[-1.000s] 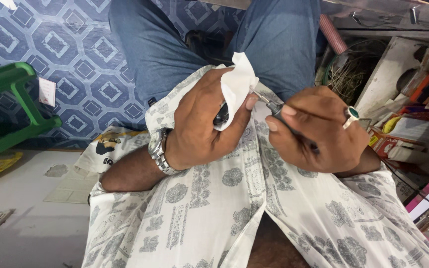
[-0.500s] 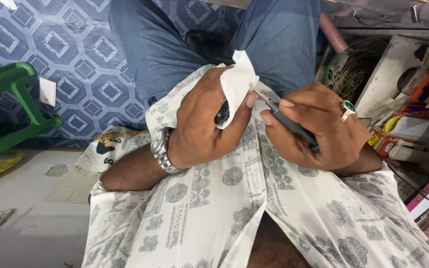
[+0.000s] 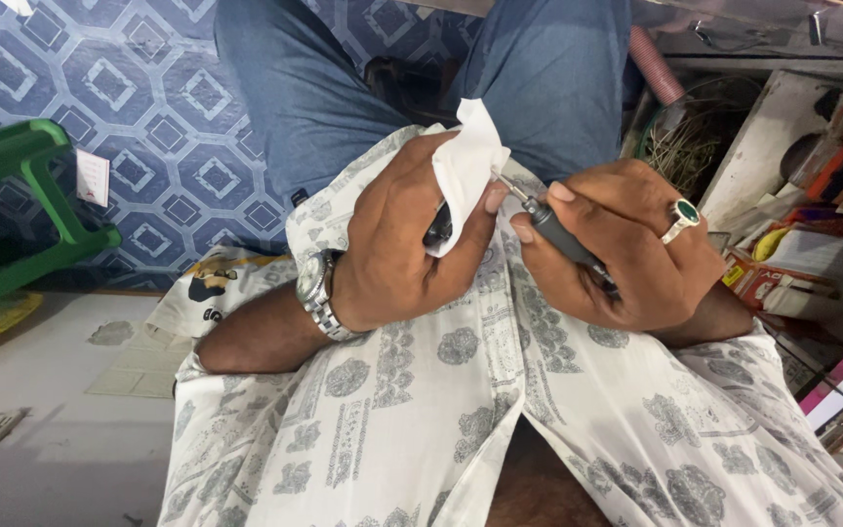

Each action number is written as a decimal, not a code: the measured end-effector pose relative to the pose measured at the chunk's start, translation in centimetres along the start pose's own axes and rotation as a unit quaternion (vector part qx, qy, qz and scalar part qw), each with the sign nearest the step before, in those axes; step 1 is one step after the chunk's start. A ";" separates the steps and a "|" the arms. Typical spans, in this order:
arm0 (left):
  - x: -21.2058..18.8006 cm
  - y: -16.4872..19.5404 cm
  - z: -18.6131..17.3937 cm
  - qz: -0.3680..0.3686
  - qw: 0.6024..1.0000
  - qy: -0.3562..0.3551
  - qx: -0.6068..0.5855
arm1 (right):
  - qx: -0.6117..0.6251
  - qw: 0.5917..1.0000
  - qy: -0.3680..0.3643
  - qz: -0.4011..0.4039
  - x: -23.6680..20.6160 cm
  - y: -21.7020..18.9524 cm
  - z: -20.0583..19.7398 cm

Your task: The person sits on the floor repairing a feature phone. They plug a charging cable into the phone, remove the back cover and battery, hold a keypad component against the phone, then use a screwdriver on the phone while wiping it with a tissue.

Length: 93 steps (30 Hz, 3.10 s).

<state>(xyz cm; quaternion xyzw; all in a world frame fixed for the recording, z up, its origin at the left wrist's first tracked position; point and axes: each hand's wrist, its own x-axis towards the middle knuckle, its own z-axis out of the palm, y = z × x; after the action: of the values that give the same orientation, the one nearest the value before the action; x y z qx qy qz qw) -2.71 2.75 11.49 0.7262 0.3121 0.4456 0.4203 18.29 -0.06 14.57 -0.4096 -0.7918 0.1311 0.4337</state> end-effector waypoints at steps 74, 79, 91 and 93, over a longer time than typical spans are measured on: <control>-0.9 1.2 -1.6 -0.205 0.898 -0.143 -0.361 | 0.228 0.958 -0.051 0.168 -0.8 0.4 -0.7; -0.6 0.9 -1.3 -0.201 0.922 -0.152 -0.294 | 0.243 0.941 -0.080 0.221 -0.1 1.5 -0.5; 0.8 -0.9 -2.1 -0.272 0.931 -0.146 -0.194 | 0.409 0.816 -0.020 0.408 -3.4 3.4 1.3; 0.8 -1.3 -2.6 -0.256 0.940 -0.103 -0.201 | 0.418 0.792 -0.003 0.446 -4.2 3.6 1.4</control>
<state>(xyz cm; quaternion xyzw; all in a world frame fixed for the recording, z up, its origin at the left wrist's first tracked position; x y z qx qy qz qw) -4.81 4.85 11.30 0.5641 0.3464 0.2989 0.6874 20.30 -0.80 9.33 -0.4957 -0.3909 0.6288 0.4541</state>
